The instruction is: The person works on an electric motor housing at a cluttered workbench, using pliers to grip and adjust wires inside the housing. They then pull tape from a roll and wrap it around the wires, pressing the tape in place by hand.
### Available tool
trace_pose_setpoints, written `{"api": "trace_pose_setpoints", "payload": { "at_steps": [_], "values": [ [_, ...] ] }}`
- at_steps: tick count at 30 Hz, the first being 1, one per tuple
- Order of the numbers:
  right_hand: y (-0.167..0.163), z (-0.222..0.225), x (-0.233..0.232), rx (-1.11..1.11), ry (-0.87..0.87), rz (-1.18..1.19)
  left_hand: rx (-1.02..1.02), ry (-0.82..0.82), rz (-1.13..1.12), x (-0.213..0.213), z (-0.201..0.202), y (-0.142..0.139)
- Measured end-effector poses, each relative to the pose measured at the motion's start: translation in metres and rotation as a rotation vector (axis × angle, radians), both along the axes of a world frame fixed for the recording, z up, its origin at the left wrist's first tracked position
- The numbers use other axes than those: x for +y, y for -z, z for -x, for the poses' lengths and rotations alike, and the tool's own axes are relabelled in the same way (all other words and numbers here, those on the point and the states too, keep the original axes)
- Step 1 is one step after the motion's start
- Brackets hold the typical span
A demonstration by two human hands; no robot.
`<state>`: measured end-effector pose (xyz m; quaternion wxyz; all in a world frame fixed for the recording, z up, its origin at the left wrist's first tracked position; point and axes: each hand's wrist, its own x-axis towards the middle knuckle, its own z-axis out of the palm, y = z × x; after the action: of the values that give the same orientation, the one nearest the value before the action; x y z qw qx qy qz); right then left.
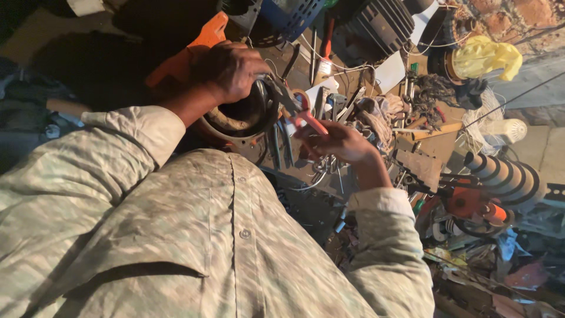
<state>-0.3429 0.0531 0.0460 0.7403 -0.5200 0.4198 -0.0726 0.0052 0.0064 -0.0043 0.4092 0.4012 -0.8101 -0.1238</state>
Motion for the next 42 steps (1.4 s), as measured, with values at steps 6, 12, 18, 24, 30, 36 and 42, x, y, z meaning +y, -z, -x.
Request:
{"api": "trace_pose_setpoints", "payload": {
  "at_steps": [6, 12, 18, 24, 30, 36, 42],
  "values": [
    [-0.027, -0.026, 0.026, 0.902, -0.260, 1.389, -0.035, 0.025, -0.049, -0.001, -0.002, -0.003],
    [-0.028, -0.057, 0.030, 1.103, -0.238, 1.651, 0.015, 0.032, 0.001, -0.002, 0.000, -0.003],
    [-0.023, -0.058, 0.027, 1.149, -0.260, 1.694, -0.025, 0.015, -0.050, -0.002, 0.003, 0.000],
    [-0.014, -0.055, 0.029, 1.191, -0.261, 1.710, -0.042, -0.009, -0.088, -0.002, 0.004, -0.004],
    [-0.012, -0.054, 0.032, 1.151, -0.208, 1.794, -0.050, -0.021, -0.081, -0.002, 0.002, -0.003],
    [-0.022, -0.061, 0.031, 1.080, -0.205, 1.854, 0.137, -0.038, 0.356, -0.004, 0.003, 0.002],
    [-0.039, -0.074, 0.038, 1.065, -0.211, 1.738, -0.065, -0.016, -0.028, 0.000, 0.000, -0.003]
  ]
}}
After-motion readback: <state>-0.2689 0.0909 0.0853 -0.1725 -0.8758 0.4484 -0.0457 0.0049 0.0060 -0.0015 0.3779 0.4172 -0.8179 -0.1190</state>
